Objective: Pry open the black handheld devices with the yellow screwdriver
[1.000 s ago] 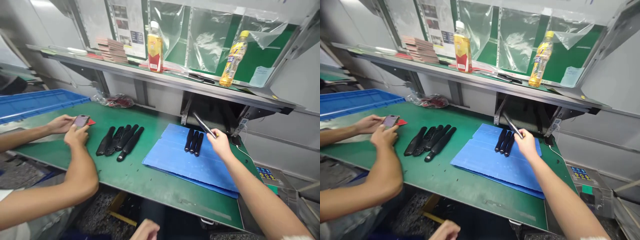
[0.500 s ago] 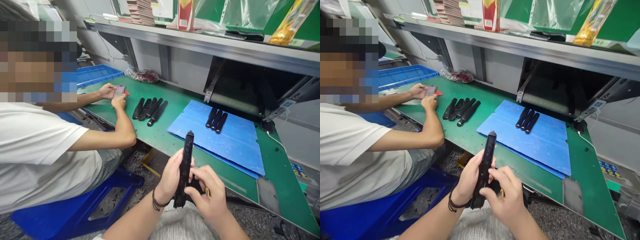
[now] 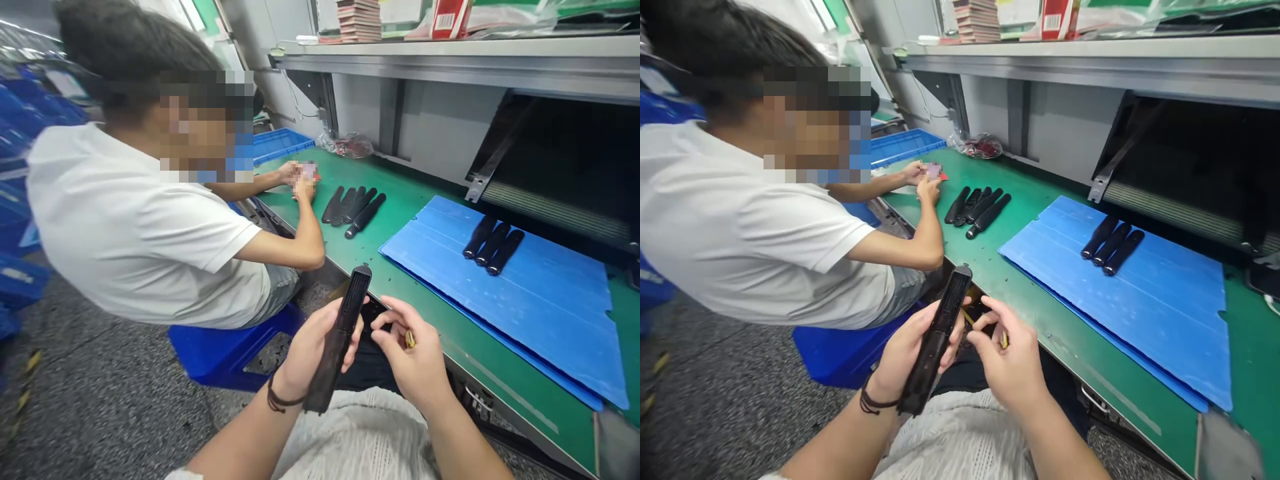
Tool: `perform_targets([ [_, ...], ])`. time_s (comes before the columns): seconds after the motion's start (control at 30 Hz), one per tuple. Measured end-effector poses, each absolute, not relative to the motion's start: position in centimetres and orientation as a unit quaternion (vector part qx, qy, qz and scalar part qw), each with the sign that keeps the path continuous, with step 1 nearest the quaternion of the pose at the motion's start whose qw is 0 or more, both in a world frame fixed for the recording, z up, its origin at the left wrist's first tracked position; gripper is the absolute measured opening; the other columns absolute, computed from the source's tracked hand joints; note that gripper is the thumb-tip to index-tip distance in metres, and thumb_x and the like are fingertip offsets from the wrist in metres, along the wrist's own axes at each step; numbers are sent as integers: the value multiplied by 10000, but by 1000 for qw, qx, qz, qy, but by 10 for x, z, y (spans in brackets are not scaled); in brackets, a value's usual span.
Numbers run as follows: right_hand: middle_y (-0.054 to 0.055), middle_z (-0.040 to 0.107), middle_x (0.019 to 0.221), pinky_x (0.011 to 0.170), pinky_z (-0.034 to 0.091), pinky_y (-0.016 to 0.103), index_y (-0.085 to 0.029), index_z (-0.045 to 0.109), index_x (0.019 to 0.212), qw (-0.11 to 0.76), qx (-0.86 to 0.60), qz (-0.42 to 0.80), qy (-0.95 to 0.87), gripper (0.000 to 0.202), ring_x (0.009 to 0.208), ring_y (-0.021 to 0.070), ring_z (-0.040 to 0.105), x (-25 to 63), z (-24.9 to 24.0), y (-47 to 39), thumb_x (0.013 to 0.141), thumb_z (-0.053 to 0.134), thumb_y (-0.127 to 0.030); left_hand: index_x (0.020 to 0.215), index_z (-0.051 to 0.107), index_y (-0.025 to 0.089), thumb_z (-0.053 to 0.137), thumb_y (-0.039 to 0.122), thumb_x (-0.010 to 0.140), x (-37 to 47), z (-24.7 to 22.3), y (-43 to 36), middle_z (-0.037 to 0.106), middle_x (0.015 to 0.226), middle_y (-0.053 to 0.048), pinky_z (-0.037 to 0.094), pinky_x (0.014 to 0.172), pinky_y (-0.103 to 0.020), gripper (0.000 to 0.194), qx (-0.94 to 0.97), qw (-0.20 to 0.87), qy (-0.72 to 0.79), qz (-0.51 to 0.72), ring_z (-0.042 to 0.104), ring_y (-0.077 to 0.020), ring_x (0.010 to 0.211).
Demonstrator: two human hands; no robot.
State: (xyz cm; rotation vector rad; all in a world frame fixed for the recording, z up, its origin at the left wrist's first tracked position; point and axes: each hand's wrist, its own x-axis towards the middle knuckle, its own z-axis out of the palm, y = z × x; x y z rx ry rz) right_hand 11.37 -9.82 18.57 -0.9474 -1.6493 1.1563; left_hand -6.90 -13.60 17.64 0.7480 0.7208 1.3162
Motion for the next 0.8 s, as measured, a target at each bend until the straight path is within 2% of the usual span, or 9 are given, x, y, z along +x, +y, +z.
perform_targets([
  [0.07, 56, 708, 869, 531, 426, 223, -155, 698, 1244, 453, -381, 509, -624, 356, 573, 77, 481, 101, 187, -88, 956, 673, -364, 1324, 620, 128, 511, 535, 1031, -84, 179, -145, 590, 798, -51, 451, 418, -194, 513, 356, 680, 340, 543, 536, -97, 484],
  [0.17, 40, 659, 761, 492, 397, 216, -138, 741, 995, 489, -354, 556, -572, 341, 542, 74, 471, 88, 192, -72, 934, 685, -468, 1278, 639, 110, 542, 559, 1014, -94, 180, -154, 607, 813, -73, 444, 438, -184, 530, 393, 692, 377, 475, 543, -94, 504],
  [0.27, 24, 631, 740, 533, 435, 222, -150, 717, 796, 521, -362, 541, -553, 281, 584, 84, 515, 83, 197, -62, 869, 751, -419, 1214, 652, 109, 548, 569, 1011, -92, 178, -154, 600, 812, -72, 435, 446, -181, 513, 401, 694, 394, 449, 541, -92, 514],
  [0.37, 26, 615, 757, 629, 489, 252, -163, 688, 720, 566, -384, 482, -547, 228, 690, 117, 576, 84, 194, -63, 858, 762, -328, 1108, 661, 106, 559, 576, 1006, -81, 176, -150, 592, 788, -63, 415, 431, -173, 492, 403, 697, 389, 447, 527, -83, 495],
  [0.47, 28, 613, 786, 653, 489, 269, -179, 699, 783, 628, -398, 296, -600, 121, 730, 125, 588, 90, 186, -72, 902, 720, -186, 994, 647, 103, 560, 590, 1003, -68, 175, -147, 598, 786, -62, 415, 422, -171, 494, 383, 714, 369, 456, 529, -77, 477],
  [0.53, 32, 636, 825, 655, 494, 270, -191, 710, 868, 631, -379, 181, -652, 102, 740, 122, 602, 96, 180, -79, 898, 703, -94, 962, 633, 104, 539, 577, 1015, -65, 174, -143, 596, 787, -60, 427, 410, -178, 485, 361, 719, 362, 471, 536, -82, 468],
  [0.63, 52, 681, 903, 694, 535, 278, -198, 713, 985, 574, -345, 184, -720, 181, 795, 137, 652, 105, 169, -87, 900, 680, -42, 1053, 632, 115, 521, 504, 1035, -73, 170, -134, 598, 822, -55, 444, 385, -183, 405, 321, 721, 357, 500, 545, -86, 460],
  [0.77, 95, 722, 1153, 845, 586, 310, -225, 670, 1305, 481, -337, 209, -782, 402, 1037, 182, 713, 112, 153, -90, 960, 575, -43, 1306, 563, 180, 449, 379, 1063, -92, 163, -125, 621, 938, -64, 472, 371, -195, 334, 284, 749, 308, 514, 577, -96, 463],
  [0.8, 101, 708, 1206, 835, 584, 304, -233, 644, 1365, 467, -339, 194, -793, 450, 1031, 176, 712, 113, 151, -90, 961, 574, -47, 1354, 531, 204, 430, 365, 1069, -95, 161, -124, 621, 947, -60, 476, 370, -194, 343, 278, 761, 293, 507, 583, -98, 466],
])
